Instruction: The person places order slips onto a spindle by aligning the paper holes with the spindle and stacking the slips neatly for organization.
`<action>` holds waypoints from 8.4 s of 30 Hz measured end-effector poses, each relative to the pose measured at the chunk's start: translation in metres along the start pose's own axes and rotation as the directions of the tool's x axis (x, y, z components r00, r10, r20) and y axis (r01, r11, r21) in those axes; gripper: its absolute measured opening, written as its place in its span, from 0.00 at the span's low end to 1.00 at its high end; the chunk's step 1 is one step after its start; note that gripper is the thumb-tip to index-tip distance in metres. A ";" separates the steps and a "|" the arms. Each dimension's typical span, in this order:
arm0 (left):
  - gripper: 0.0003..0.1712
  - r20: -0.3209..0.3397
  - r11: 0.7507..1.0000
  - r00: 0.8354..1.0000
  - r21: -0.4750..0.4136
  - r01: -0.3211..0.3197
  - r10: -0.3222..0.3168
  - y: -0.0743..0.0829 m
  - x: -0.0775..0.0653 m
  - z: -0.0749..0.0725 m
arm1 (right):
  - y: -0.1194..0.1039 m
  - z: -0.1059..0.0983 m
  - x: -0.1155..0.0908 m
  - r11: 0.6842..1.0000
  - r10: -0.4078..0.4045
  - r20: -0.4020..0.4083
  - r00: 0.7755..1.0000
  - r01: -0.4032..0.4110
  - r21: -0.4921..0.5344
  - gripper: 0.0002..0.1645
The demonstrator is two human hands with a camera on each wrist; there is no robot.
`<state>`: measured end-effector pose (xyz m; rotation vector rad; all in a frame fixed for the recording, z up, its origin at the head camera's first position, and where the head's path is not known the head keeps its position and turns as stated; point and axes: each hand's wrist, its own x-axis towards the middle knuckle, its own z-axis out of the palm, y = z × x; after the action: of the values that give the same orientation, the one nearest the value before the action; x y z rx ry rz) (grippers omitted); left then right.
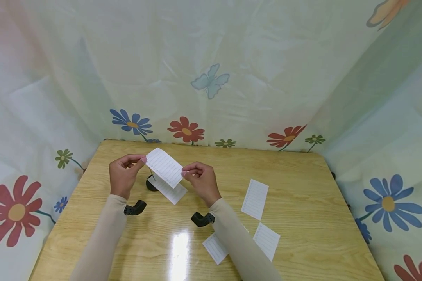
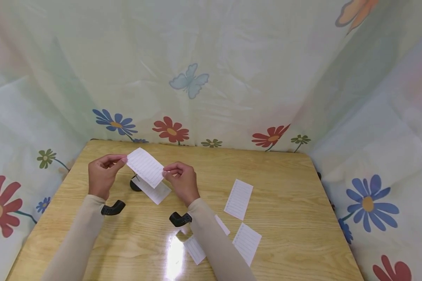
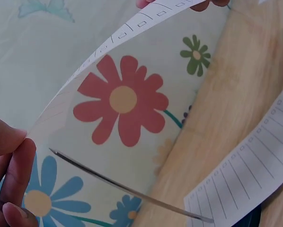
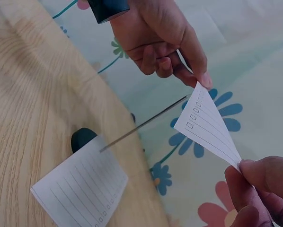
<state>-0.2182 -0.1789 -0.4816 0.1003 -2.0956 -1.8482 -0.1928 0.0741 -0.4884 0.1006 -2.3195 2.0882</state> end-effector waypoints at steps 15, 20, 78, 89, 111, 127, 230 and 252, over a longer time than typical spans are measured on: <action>0.16 -0.026 0.997 0.997 -0.036 0.074 -0.075 -0.014 0.009 -0.004 | 0.005 0.015 0.011 0.999 0.039 -0.003 0.999 -0.039 -0.027 0.07; 0.13 -0.032 0.998 0.998 -0.033 0.060 -0.061 -0.010 0.008 -0.006 | 0.004 0.015 0.009 0.999 0.036 0.007 0.999 -0.036 -0.026 0.06; 0.09 0.085 0.925 0.970 0.333 0.186 -0.226 -0.079 -0.006 0.001 | 0.067 0.025 0.002 0.881 0.128 -0.048 0.991 -0.135 -0.453 0.04; 0.06 0.077 0.870 0.974 0.469 0.152 -0.212 -0.077 -0.006 0.006 | 0.068 0.030 0.001 0.822 0.075 -0.071 0.995 -0.102 -0.561 0.05; 0.06 0.080 0.777 0.991 0.629 0.033 -0.107 -0.076 -0.009 0.010 | 0.066 0.034 0.001 0.694 0.016 -0.112 0.994 -0.092 -0.714 0.09; 0.11 0.112 0.865 0.982 0.496 0.079 -0.154 -0.078 -0.024 0.000 | 0.077 0.011 -0.008 0.845 -0.022 -0.053 0.998 -0.010 -0.535 0.02; 0.13 0.469 0.732 0.878 0.566 -0.379 0.092 -0.047 -0.255 0.095 | 0.086 -0.129 -0.125 0.698 -0.078 -0.018 0.997 0.042 -0.715 0.15; 0.17 0.470 0.740 0.883 0.590 -0.321 0.008 -0.041 -0.249 0.096 | 0.083 -0.148 -0.135 0.873 -0.004 0.189 0.982 0.096 -0.478 0.05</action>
<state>-0.0199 -0.0254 -0.5819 -0.3730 -2.8776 -0.9963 -0.0679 0.2348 -0.5633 0.3506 -2.8351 1.4603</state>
